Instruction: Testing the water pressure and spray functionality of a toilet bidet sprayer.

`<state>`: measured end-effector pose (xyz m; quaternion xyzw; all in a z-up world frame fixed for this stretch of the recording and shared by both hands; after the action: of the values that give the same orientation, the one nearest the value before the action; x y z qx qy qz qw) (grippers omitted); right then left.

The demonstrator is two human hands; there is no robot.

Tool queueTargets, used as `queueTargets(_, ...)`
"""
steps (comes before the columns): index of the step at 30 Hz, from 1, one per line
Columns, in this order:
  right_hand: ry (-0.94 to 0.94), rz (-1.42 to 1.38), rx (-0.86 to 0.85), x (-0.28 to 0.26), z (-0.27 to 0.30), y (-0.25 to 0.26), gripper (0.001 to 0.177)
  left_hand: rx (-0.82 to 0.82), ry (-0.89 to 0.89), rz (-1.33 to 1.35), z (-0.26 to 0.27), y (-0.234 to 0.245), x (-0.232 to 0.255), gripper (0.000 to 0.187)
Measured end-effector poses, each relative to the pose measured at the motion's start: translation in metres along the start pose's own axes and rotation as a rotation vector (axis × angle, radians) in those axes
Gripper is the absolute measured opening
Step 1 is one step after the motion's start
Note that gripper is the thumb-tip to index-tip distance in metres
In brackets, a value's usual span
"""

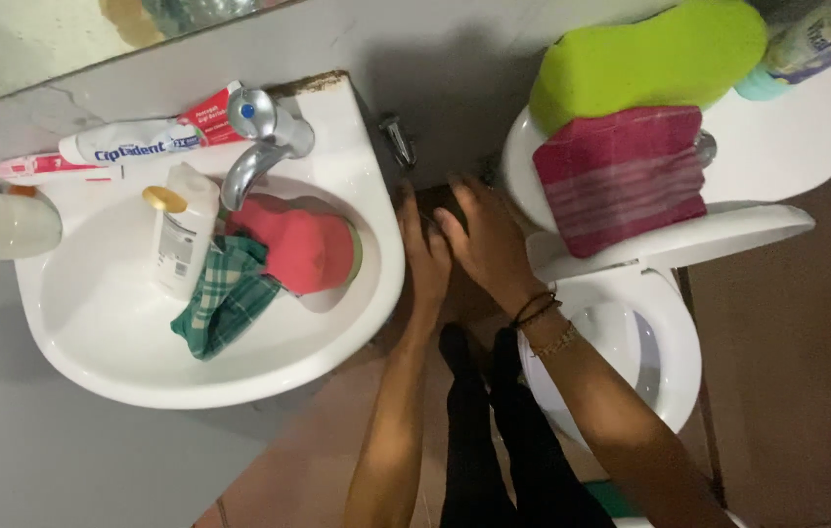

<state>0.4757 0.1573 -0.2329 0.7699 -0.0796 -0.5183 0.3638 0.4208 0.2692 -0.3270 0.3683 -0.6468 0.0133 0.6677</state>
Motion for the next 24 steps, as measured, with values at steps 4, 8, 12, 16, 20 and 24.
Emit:
queueTargets(4,0.104,0.088,0.041,0.02,-0.008,-0.018,0.045,0.035,-0.045,-0.199,-0.015,0.02,0.029,0.067)
queueTargets(8,0.238,0.151,0.086,0.033,-0.017,-0.029,0.047,0.129,-0.077,-0.428,-0.026,0.03,0.041,0.066)
queueTargets(12,0.37,0.127,0.179,0.069,-0.007,-0.06,0.049,0.151,-0.058,-0.32,-0.033,0.014,0.011,0.064)
queueTargets(16,0.166,0.086,0.065,0.063,-0.024,-0.065,0.055,0.126,-0.038,-0.345,-0.023,0.011,-0.011,0.064)
queueTargets(20,0.255,0.091,0.13,0.065,-0.024,-0.068,0.055,0.097,-0.016,-0.367,-0.011,0.007,-0.023,0.064)
queueTargets(24,0.169,-0.097,0.058,0.032,-0.045,-0.049,0.058,0.089,-0.011,-0.377,-0.011,0.004,-0.023,0.065)
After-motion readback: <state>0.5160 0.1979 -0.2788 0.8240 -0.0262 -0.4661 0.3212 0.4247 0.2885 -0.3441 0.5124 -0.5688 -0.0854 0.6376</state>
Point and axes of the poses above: each hand's wrist, its own z-axis away from the middle knuckle, its own y-axis out of the back of the hand, x = y × z, the point moved 2 cm from there along -z, towards the middle knuckle, and after that the axes turned 11 degrees about y, right-handed, at the moved point
